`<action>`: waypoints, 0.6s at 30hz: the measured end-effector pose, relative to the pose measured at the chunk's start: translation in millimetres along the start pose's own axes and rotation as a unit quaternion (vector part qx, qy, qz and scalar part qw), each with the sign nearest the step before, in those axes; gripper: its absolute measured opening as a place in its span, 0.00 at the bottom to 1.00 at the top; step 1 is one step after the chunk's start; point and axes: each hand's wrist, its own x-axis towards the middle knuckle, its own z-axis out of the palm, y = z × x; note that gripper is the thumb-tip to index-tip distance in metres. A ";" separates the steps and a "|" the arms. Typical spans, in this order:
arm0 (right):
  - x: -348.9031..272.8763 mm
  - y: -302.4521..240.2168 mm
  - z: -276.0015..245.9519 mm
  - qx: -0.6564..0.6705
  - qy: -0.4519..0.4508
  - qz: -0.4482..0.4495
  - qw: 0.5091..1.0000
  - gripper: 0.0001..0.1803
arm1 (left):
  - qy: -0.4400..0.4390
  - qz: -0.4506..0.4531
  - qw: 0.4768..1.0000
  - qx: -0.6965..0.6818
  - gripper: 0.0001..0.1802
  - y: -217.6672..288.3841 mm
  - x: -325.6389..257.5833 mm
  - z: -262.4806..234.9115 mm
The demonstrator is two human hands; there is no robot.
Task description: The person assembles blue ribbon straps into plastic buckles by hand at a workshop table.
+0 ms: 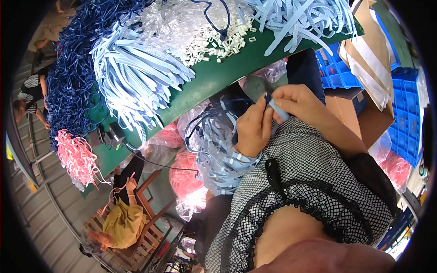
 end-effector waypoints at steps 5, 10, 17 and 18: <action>3.4 -19.8 -13.6 -0.073 -0.076 -0.043 0.994 0.08 | -0.065 -0.031 0.994 -0.081 0.12 3.4 -1.0 -14.2; 7.6 -34.4 -28.3 -0.059 -0.204 0.065 0.975 0.08 | -0.226 -0.025 0.954 -0.194 0.09 6.5 10.9 -30.8; 18.3 -39.1 -33.5 -0.228 -0.286 -0.026 0.930 0.04 | -0.249 -0.049 0.940 -0.228 0.11 -2.5 10.5 -26.2; 20.3 -40.4 -33.4 -0.301 -0.283 -0.101 0.905 0.02 | -0.250 -0.049 0.940 -0.229 0.11 -2.8 10.7 -25.9</action>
